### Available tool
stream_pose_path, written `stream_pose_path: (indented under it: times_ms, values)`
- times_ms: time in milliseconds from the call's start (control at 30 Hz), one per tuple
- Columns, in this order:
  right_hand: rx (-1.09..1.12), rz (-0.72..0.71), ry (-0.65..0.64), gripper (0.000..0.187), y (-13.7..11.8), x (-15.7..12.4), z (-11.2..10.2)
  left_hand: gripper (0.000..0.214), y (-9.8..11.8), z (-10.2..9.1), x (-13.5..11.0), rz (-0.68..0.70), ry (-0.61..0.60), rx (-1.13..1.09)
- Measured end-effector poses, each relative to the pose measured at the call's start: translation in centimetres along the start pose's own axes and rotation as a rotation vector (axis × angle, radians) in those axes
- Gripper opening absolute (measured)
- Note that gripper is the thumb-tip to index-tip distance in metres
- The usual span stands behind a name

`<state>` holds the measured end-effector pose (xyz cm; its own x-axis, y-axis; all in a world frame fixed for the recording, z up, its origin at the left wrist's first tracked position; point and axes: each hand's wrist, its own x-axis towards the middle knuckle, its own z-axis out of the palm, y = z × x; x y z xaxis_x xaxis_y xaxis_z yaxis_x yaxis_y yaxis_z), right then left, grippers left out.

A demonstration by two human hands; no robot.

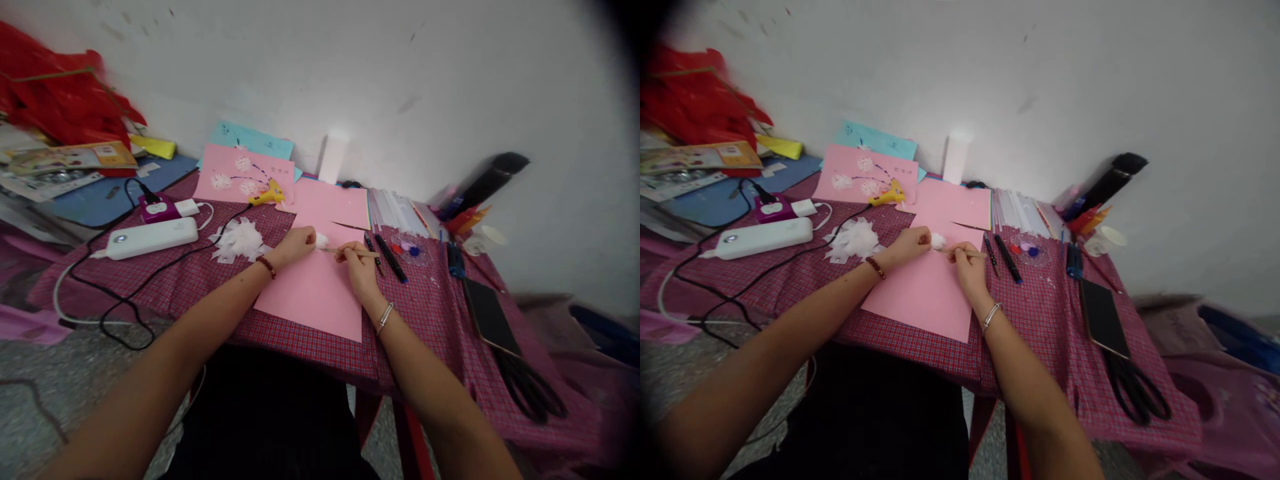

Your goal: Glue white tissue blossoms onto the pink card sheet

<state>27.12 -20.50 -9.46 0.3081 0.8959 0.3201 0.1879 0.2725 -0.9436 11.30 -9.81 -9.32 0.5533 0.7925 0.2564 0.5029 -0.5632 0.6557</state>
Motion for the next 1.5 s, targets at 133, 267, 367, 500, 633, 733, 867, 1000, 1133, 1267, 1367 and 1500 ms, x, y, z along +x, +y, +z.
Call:
stream_pose_path:
  times_ms: [133, 267, 367, 500, 633, 733, 867, 1000, 1133, 1267, 1367, 1500]
  values:
    - [-0.062, -0.006, -0.057, 0.016, -0.1, -0.2, 0.5, 0.006, -0.2, 0.3, 0.1, -0.009, 0.02, -0.024]
    - [-0.132, -0.03, -0.089, 0.019, -0.1, -0.4, 0.8, 0.007, -0.3, 0.4, 0.2, -0.01, 0.028, -0.055]
    - [-0.189, -0.056, -0.114, 0.021, -0.2, -0.6, 0.8, 0.006, -0.2, 0.5, 0.2, -0.011, 0.034, -0.085]
    - [-0.294, -0.121, -0.143, 0.018, -0.3, -0.8, 0.7, 0.006, -0.2, 0.5, 0.3, -0.026, 0.046, -0.144]
    - [-0.571, -0.302, -0.276, 0.023, -0.4, -1.2, 0.6, 0.009, -0.8, 0.5, 0.3, -0.08, 0.064, -0.237]
    - [-0.868, -0.385, -0.436, 0.026, -0.7, -1.5, 0.8, 0.009, -1.3, 0.3, 0.2, -0.128, 0.079, -0.286]
    - [-1.112, -0.476, -0.547, 0.028, -1.0, -1.8, 1.3, 0.007, -1.3, 0.0, -0.1, -0.148, 0.074, -0.308]
    - [-1.009, -0.447, -0.543, 0.024, -1.2, -1.9, 1.3, 0.005, -1.0, -0.3, -0.4, -0.148, 0.067, -0.325]
    - [-0.408, -0.198, -0.293, 0.014, -1.2, -1.6, 0.0, 0.005, -1.0, -0.3, -0.7, -0.161, 0.062, -0.366]
    - [-0.056, 0.008, -0.011, 0.021, -0.7, -0.7, -1.5, 0.005, -0.8, -0.2, -0.9, -0.183, 0.066, -0.448]
    - [0.019, 0.086, 0.054, 0.024, -0.2, 0.0, -2.0, 0.012, -0.3, -1.8, -0.4, -0.216, 0.12, -0.559]
    - [0.112, 0.168, 0.096, 0.025, 0.0, 0.3, -2.2, 0.02, 0.7, -6.6, 1.7, -0.319, 0.334, -0.867]
